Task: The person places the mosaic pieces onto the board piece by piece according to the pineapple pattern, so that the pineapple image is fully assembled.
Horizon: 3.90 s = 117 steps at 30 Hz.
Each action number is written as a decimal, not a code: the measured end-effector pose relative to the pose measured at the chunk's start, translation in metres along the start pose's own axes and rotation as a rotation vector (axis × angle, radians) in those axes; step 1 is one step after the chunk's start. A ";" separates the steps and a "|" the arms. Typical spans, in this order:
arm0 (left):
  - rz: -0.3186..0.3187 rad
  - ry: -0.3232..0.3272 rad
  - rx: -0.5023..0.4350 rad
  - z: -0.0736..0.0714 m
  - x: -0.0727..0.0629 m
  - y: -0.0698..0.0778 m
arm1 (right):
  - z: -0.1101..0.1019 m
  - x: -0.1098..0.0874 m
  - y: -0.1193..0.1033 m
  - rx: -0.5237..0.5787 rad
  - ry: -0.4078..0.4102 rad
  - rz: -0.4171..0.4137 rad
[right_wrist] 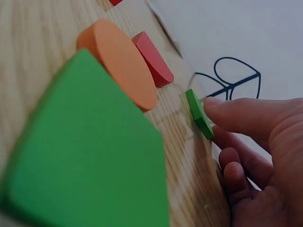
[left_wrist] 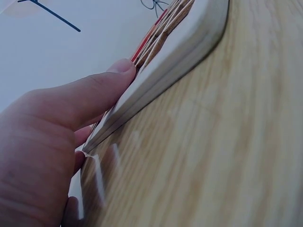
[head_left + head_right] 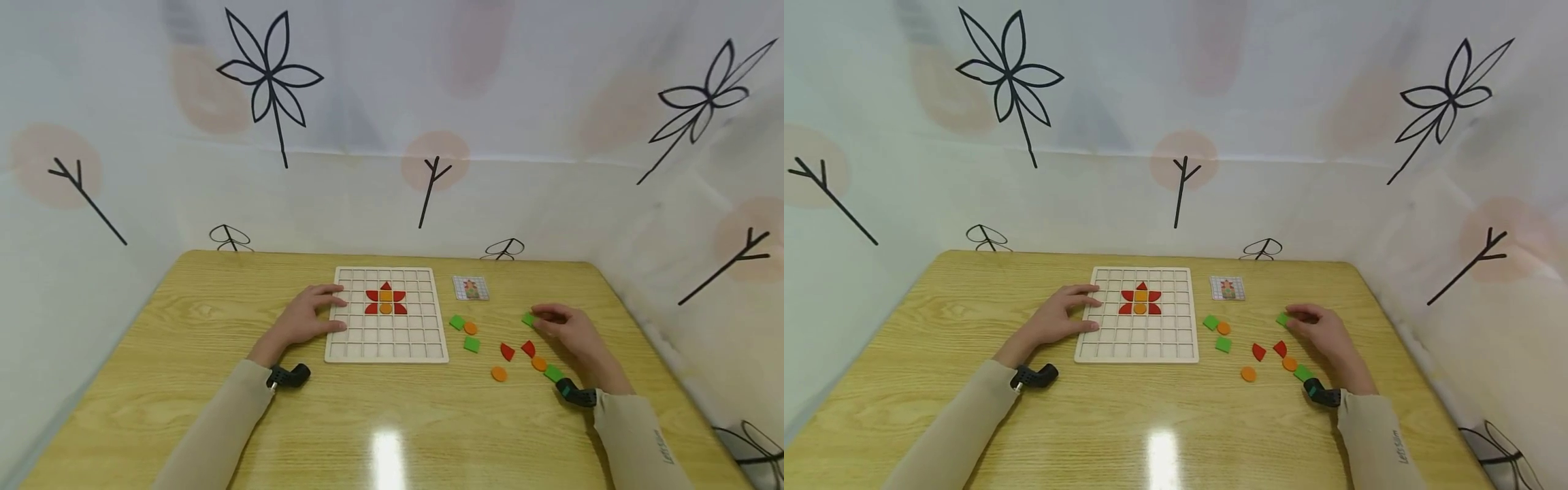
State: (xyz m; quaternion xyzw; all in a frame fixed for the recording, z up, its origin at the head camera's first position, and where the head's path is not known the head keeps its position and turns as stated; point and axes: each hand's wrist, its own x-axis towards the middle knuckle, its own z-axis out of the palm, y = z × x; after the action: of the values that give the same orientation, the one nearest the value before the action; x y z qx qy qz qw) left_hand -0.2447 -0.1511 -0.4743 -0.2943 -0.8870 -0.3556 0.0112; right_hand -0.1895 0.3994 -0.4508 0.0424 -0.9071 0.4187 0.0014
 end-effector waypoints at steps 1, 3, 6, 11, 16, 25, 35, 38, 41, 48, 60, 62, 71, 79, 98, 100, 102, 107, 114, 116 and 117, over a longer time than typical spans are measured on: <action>0.000 0.001 0.000 0.001 0.000 -0.001 | -0.001 0.000 0.000 0.003 -0.010 0.003; 0.007 0.004 0.003 0.002 0.001 -0.001 | -0.001 0.000 0.000 0.015 -0.025 0.013; 0.014 0.007 0.004 0.003 0.000 -0.001 | 0.000 0.001 -0.001 0.005 -0.034 0.020; 0.015 0.003 -0.003 0.002 0.001 -0.001 | 0.003 0.001 -0.002 -0.022 -0.030 0.001; 0.013 0.010 0.002 0.002 0.000 -0.002 | 0.003 0.003 -0.003 -0.008 -0.033 -0.008; 0.003 0.014 0.015 0.003 0.003 -0.001 | 0.001 0.004 -0.005 -0.063 -0.071 -0.050; 0.013 0.017 0.015 0.003 0.002 -0.002 | 0.000 0.003 -0.003 -0.060 -0.063 -0.080; 0.002 0.013 0.024 0.003 0.003 -0.004 | -0.002 0.003 -0.004 -0.055 -0.069 -0.075; -0.008 0.007 0.035 0.003 0.004 -0.006 | -0.002 0.002 -0.008 -0.058 -0.065 -0.052; -0.011 0.003 0.026 0.003 0.004 -0.004 | 0.016 0.001 -0.028 -0.029 -0.022 -0.011; -0.027 0.003 0.016 0.001 0.004 -0.001 | 0.072 0.012 -0.081 0.075 -0.055 -0.137; -0.028 0.003 0.020 0.001 0.004 -0.002 | 0.082 0.015 -0.089 0.108 -0.071 -0.163; -0.014 0.006 0.021 0.003 0.004 -0.003 | 0.125 0.032 -0.110 0.188 -0.149 -0.270; -0.020 0.005 0.003 0.002 0.003 -0.003 | 0.159 0.040 -0.132 0.218 -0.160 -0.283; -0.027 0.005 0.031 0.002 0.005 -0.004 | 0.186 0.053 -0.148 0.093 -0.239 -0.299; -0.026 0.004 0.027 0.003 0.005 -0.004 | 0.187 0.053 -0.148 0.083 -0.237 -0.302; -0.022 0.004 0.027 0.003 0.005 -0.004 | 0.189 0.053 -0.148 0.071 -0.235 -0.295; -0.009 0.005 0.039 0.003 0.004 -0.003 | 0.191 0.053 -0.150 0.050 -0.230 -0.288; -0.025 -0.002 0.043 0.001 0.005 -0.002 | 0.192 0.052 -0.156 0.019 -0.232 -0.265; -0.028 0.000 0.046 0.001 0.005 -0.001 | 0.192 0.052 -0.157 0.013 -0.235 -0.263; -0.030 0.002 0.045 0.001 0.005 -0.001 | 0.192 0.052 -0.158 0.012 -0.236 -0.262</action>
State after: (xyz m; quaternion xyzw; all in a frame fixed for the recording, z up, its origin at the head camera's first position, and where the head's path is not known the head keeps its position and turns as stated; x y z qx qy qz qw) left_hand -0.2492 -0.1488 -0.4746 -0.2805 -0.8991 -0.3358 0.0132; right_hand -0.2229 0.1477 -0.4538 0.2091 -0.8853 0.4123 -0.0508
